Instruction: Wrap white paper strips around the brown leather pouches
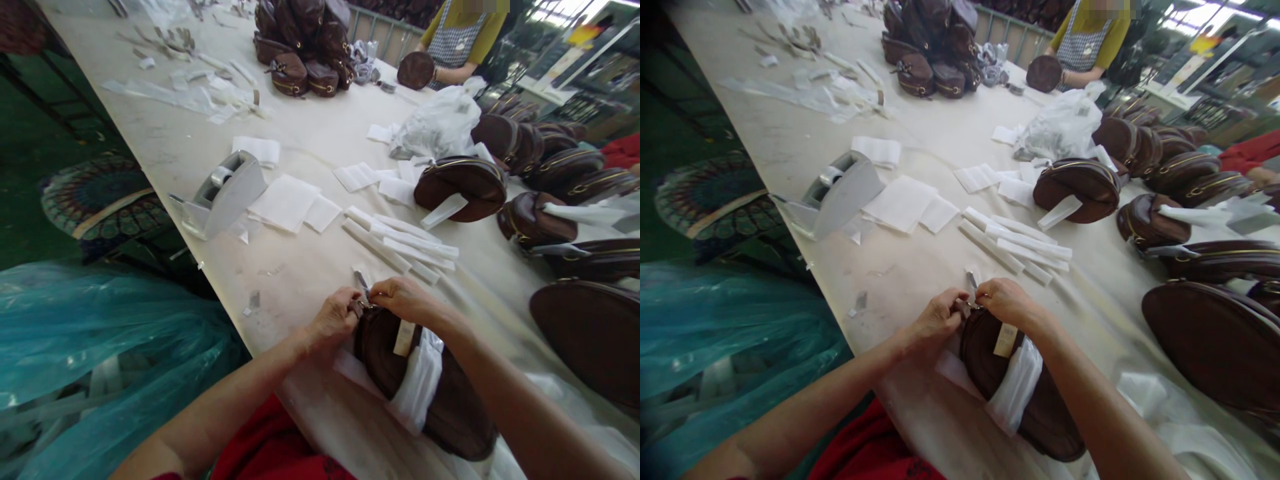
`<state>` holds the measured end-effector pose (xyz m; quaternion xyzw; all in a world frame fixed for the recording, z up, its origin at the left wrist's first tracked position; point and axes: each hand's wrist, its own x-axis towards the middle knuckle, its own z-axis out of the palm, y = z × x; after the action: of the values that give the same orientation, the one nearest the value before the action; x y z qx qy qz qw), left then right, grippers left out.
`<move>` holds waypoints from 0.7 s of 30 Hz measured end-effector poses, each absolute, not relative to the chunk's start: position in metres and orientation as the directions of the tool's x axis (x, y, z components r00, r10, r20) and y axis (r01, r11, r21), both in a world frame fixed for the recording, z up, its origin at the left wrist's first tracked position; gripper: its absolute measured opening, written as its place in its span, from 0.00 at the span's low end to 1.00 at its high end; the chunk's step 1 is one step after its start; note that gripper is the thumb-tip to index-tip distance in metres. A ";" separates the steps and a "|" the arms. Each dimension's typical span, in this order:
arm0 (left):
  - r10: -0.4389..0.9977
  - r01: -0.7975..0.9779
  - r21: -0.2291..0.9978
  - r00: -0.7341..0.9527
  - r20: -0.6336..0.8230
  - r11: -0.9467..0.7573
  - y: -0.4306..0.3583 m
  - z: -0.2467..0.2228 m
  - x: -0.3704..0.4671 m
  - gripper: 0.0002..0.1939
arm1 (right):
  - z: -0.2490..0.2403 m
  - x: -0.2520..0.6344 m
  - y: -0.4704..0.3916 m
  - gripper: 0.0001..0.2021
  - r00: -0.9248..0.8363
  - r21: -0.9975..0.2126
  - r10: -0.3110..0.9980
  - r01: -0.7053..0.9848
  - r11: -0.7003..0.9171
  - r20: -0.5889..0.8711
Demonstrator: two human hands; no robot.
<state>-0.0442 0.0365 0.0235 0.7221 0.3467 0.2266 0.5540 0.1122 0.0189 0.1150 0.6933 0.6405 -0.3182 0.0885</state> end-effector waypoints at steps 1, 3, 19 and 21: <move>0.760 0.272 0.951 0.647 -0.066 -0.149 0.036 0.026 -0.045 0.17 | 0.116 0.110 0.020 0.12 -0.025 -0.268 0.824 0.951 -0.155 -0.566; 0.781 0.322 0.935 0.618 -0.088 -0.150 0.034 0.029 -0.045 0.14 | 0.117 0.106 0.023 0.13 -0.028 -0.247 0.814 0.958 -0.143 -0.580; 0.819 0.401 0.915 0.511 -0.260 0.040 0.038 0.034 -0.055 0.11 | 0.113 0.105 0.028 0.11 -0.076 -0.192 0.823 0.981 -0.040 -0.563; 0.822 0.382 0.922 0.502 -0.271 0.071 0.041 0.034 -0.065 0.11 | 0.113 0.103 0.027 0.11 -0.106 -0.226 0.840 0.974 -0.020 -0.532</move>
<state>-0.0652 0.0414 0.0339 0.6537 0.4602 0.1933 0.5688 0.1035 0.0272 0.1127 0.6576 0.6897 -0.2784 0.1201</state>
